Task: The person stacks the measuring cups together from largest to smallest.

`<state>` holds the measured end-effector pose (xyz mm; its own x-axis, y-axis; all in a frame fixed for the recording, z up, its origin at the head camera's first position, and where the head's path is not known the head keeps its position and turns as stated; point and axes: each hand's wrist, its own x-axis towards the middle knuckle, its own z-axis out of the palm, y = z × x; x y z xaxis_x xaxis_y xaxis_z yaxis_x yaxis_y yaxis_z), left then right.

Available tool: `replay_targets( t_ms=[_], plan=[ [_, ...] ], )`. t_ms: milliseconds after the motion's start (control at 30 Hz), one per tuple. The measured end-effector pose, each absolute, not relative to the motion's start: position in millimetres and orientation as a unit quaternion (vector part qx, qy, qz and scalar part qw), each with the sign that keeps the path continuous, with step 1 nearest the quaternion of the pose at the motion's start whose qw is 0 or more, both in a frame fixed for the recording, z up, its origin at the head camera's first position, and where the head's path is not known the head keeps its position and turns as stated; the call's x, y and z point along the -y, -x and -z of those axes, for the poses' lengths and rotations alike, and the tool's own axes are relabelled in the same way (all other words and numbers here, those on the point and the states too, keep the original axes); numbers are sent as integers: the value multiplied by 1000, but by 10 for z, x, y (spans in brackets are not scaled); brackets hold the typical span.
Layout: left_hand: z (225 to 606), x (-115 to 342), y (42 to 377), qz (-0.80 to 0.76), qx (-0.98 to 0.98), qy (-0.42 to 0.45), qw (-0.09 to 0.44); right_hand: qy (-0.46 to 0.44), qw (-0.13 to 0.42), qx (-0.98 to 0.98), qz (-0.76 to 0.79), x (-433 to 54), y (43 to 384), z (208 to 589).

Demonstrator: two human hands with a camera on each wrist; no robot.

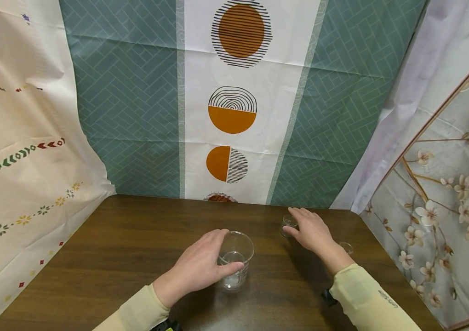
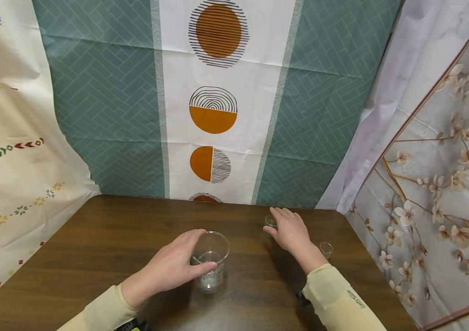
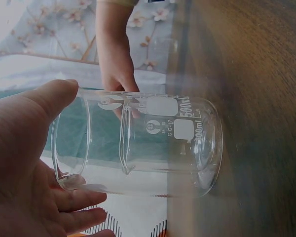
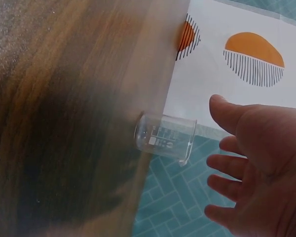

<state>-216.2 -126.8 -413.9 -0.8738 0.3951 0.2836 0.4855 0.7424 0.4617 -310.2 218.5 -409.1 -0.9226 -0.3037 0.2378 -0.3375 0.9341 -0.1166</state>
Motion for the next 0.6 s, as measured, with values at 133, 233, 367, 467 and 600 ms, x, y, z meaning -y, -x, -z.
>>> replay_targets(
  t_ms=[133, 233, 367, 467, 600],
  plan=[
    [4143, 1271, 2164, 268, 930, 237, 85, -166, 108, 977, -74, -2179, 3117, 4096],
    [4145, 1270, 2165, 268, 930, 237, 84, -167, 109, 977, -71, -2183, 3131, 4104],
    [4146, 1271, 2166, 268, 930, 238, 85, -163, 105, 979, -72, -2187, 3152, 4119],
    [4148, 1271, 2167, 268, 930, 238, 86, -162, 103, 979, -70, -2188, 3161, 4124],
    [4150, 1270, 2168, 269, 930, 236, 83, -159, 98, 980, -70, -2189, 3167, 4128]
  ],
)
